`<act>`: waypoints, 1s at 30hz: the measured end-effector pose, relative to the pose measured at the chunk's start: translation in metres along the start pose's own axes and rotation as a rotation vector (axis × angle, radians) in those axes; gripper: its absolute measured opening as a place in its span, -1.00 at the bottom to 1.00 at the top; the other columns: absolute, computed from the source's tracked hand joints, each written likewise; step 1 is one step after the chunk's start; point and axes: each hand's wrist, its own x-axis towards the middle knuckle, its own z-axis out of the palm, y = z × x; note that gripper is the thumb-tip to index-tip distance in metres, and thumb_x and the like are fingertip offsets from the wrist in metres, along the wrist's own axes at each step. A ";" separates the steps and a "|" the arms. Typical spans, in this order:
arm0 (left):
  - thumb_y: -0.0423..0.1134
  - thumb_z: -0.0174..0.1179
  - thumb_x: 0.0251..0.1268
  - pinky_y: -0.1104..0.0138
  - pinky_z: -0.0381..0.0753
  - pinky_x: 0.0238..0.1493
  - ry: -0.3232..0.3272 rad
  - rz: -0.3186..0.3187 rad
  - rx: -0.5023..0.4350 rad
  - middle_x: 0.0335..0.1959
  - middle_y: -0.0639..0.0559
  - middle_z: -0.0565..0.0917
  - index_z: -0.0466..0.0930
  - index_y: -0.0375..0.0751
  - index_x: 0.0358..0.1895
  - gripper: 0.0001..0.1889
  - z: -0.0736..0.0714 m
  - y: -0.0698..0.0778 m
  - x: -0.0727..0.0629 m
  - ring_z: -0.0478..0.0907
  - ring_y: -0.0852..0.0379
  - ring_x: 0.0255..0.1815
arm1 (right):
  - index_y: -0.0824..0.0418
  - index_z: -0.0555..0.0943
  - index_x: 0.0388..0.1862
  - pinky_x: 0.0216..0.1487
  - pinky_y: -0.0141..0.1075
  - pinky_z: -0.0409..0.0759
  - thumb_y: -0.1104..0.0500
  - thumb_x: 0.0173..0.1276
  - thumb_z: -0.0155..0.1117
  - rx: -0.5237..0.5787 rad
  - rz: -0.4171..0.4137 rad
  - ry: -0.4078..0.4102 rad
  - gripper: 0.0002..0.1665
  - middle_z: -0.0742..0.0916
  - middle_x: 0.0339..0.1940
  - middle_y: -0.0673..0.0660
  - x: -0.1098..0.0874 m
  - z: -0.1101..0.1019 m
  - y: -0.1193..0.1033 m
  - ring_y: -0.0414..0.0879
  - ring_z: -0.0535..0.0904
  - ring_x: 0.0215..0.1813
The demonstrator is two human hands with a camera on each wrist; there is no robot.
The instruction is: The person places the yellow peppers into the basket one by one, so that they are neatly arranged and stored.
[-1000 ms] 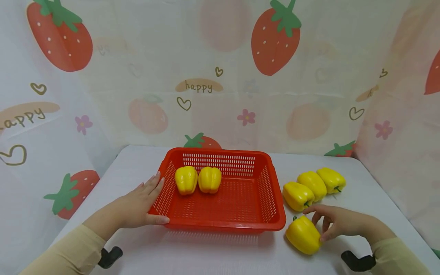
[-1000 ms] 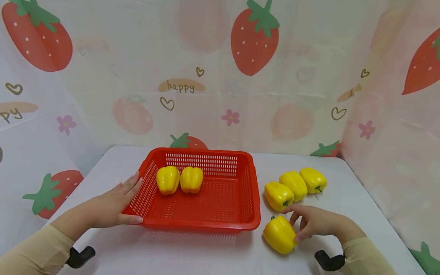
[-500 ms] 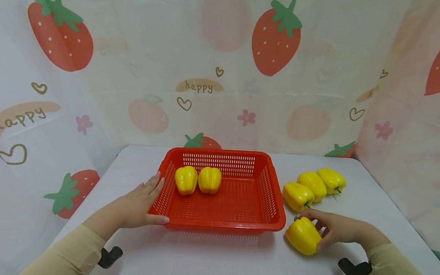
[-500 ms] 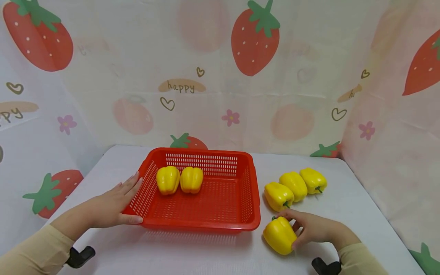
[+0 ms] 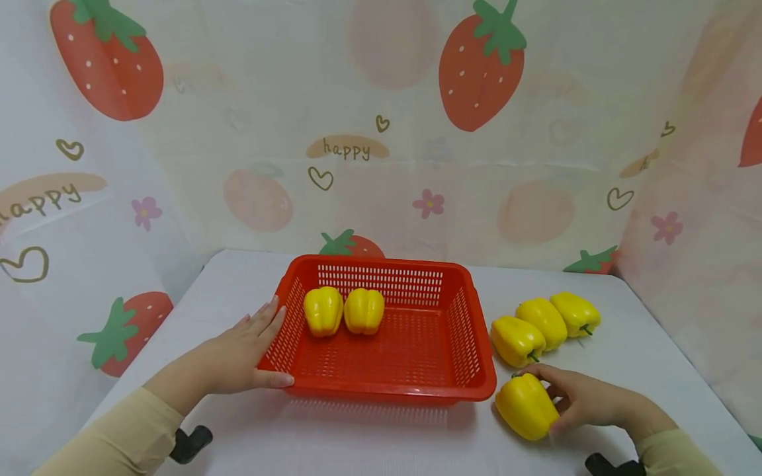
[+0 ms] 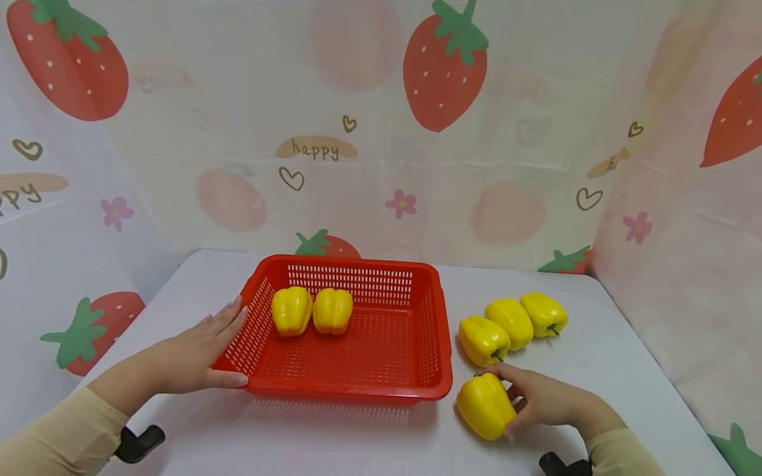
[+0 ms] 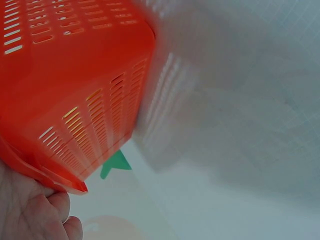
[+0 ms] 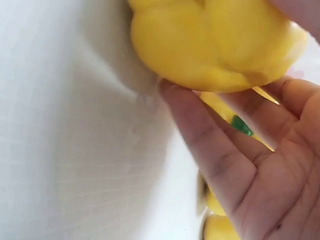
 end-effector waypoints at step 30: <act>0.60 -0.03 -0.29 -0.06 -0.02 0.34 0.001 -0.003 0.014 0.47 -0.19 -0.18 -0.19 -0.24 0.44 0.28 0.002 -0.001 0.000 -0.17 -0.16 0.45 | 0.36 0.18 0.26 -0.03 -0.47 0.51 0.15 0.10 0.37 -0.073 -0.103 0.106 -0.17 0.39 0.20 0.36 0.009 0.001 0.008 -0.24 0.52 0.01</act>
